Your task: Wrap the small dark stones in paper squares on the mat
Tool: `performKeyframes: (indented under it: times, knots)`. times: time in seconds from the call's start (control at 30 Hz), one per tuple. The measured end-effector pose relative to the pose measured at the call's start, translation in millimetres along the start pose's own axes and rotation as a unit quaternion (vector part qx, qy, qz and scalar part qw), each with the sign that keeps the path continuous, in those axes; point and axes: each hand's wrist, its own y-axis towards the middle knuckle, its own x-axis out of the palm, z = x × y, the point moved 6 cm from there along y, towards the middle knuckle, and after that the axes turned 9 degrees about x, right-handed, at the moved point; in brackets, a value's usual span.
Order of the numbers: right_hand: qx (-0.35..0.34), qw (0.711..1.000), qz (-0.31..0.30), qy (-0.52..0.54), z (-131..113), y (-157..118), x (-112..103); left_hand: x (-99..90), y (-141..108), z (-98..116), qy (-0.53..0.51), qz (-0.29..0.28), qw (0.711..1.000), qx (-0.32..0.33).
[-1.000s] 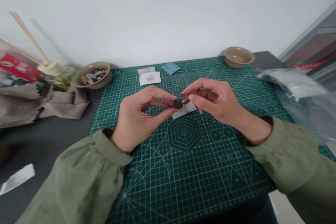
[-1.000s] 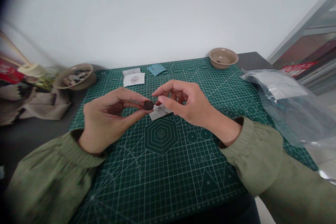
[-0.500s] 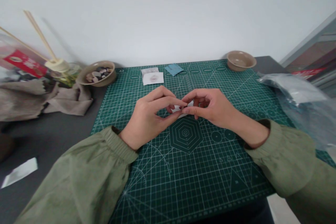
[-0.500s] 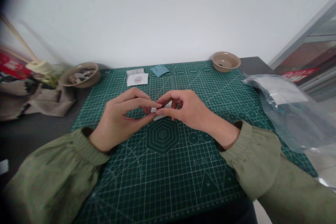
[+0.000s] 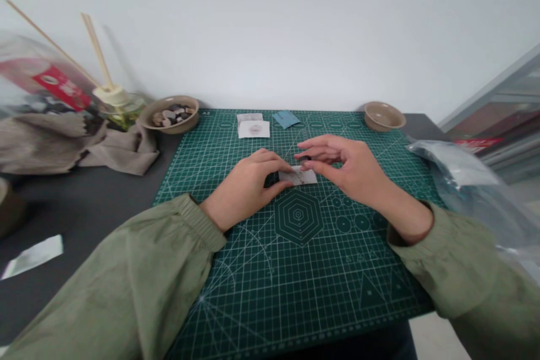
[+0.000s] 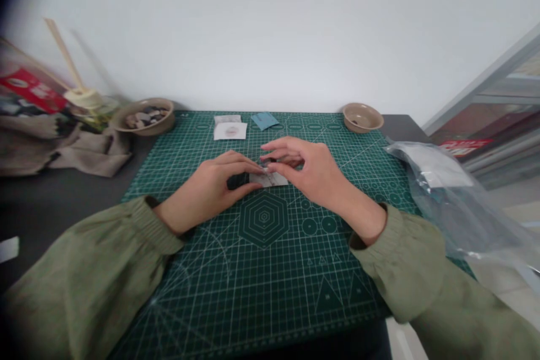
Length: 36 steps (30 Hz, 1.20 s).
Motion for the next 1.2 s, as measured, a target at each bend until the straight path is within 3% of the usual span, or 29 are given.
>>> performKeyframes:
  times: [0.13,0.27,0.77,1.2]
  knots:
    - [-0.073,0.988,-0.009,-0.134,6.3,10.5,9.5,1.5,-1.1,-1.4,0.022,0.004,1.000,0.009]
    - [-0.103,0.976,-0.014,-0.191,22.9,13.1,14.6,0.9,-1.7,-1.7,0.042,0.007,0.999,0.011]
    - [-0.155,0.965,-0.014,-0.211,10.1,8.3,15.7,-0.9,-1.3,-3.1,0.049,0.012,0.999,0.001]
    - [-0.149,0.965,-0.015,-0.213,15.0,7.8,17.2,-0.4,-2.2,-3.6,0.052,0.005,0.999,-0.002]
